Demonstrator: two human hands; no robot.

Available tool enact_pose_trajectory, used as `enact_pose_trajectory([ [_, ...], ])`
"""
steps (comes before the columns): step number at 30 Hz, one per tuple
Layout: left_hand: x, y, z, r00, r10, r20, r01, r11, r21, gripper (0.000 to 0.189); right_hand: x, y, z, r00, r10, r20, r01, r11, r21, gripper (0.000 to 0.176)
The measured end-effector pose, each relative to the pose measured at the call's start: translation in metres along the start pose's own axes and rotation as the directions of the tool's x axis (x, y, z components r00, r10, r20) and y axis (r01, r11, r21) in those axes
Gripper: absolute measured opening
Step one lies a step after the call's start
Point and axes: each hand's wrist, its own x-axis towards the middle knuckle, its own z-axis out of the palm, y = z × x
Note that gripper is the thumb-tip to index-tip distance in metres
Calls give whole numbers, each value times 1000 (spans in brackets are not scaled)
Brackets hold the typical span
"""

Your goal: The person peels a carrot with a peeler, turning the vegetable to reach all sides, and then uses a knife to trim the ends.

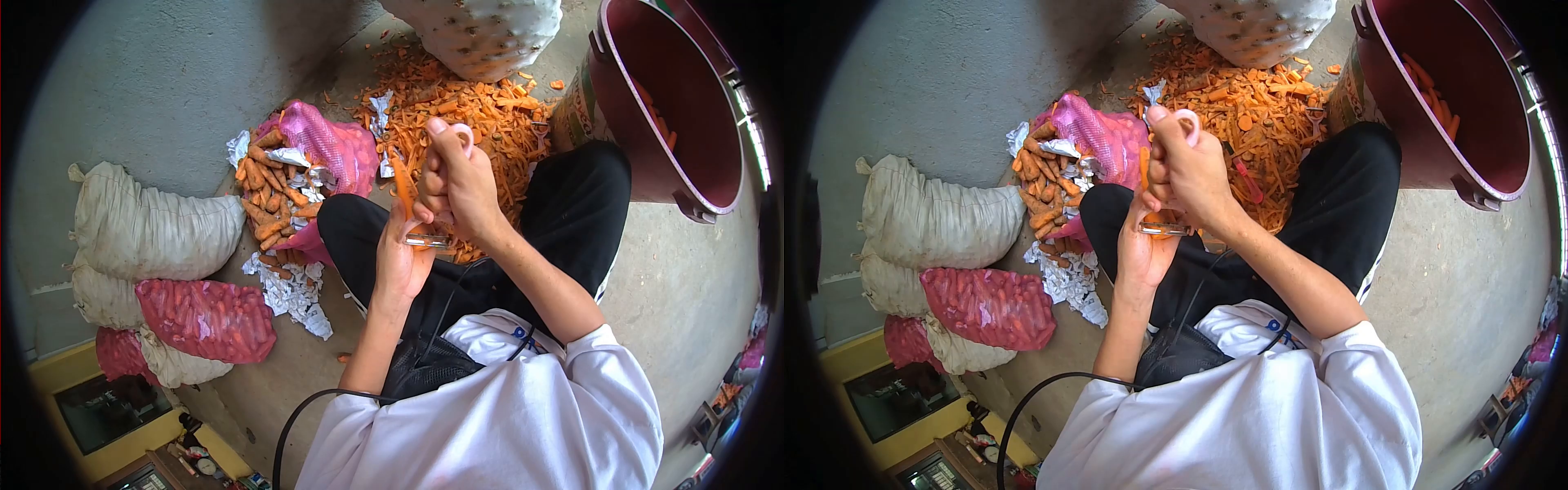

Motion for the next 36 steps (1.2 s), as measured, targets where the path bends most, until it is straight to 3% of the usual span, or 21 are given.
enact_pose_trajectory([
  [3, 2, -2, -4, 997, 20, 77, -18, 999, -39, 25, 3, 2, 4, 999, -28, -23, 29, 999, 25, 38],
  [5, 3, -4, -6, 994, 67, 89, -59, 994, -88, 36, 2, 1, 4, 994, -36, -99, 50, 989, 141, 37],
  [8, -1, -8, -4, 988, 124, 95, -130, 989, 64, 32, 8, 11, -4, 990, -70, -126, 97, 971, 219, 37],
  [10, -4, -11, -2, 988, 146, 50, -151, 980, 129, 28, 8, 9, 3, 996, -23, -86, 32, 994, 104, 37],
  [12, -5, -10, -3, 986, 93, 136, -100, 994, 43, 28, 6, 0, 6, 998, 52, 30, -52, 999, 13, 37],
  [16, -15, -5, 9, 981, -17, 193, 25, 999, -39, 32, 23, -11, -2, 999, 16, -28, -16, 1000, -1, 38],
  [19, -15, -8, 5, 994, -10, 113, -6, 990, 143, 37, 20, -11, -6, 998, 11, 61, -10, 1000, -17, 37],
  [22, -16, -10, 2, 995, -11, 97, -10, 976, 219, 41, 26, -14, -5, 1000, 3, 4, -3, 1000, -13, 37],
  [24, -23, -13, 2, 993, -60, 101, 28, 957, 288, 46, 69, -12, -11, 938, -345, -33, 336, 927, -165, 37],
  [25, -27, -13, 7, 989, -106, 104, 67, 944, 324, 49, 102, -15, -21, 898, -439, -35, 420, 878, -231, 38],
  [27, -27, -11, 9, 985, -114, 132, 73, 956, 284, 53, 156, -17, -36, 906, -390, -163, 342, 903, -259, 37],
  [29, -20, 2, 8, 993, -47, 106, 21, 973, 229, 54, 167, -23, -39, 892, -425, -156, 367, 880, -300, 38],
  [33, -11, 12, -3, 998, 25, 49, -38, 957, 288, 50, 104, -28, -19, 898, -429, 95, 414, 753, -511, 39],
  [36, 3, 9, -14, 992, 121, -37, -115, 985, 132, 43, 44, 2, -25, 907, -307, 289, 405, 445, -798, 43],
])
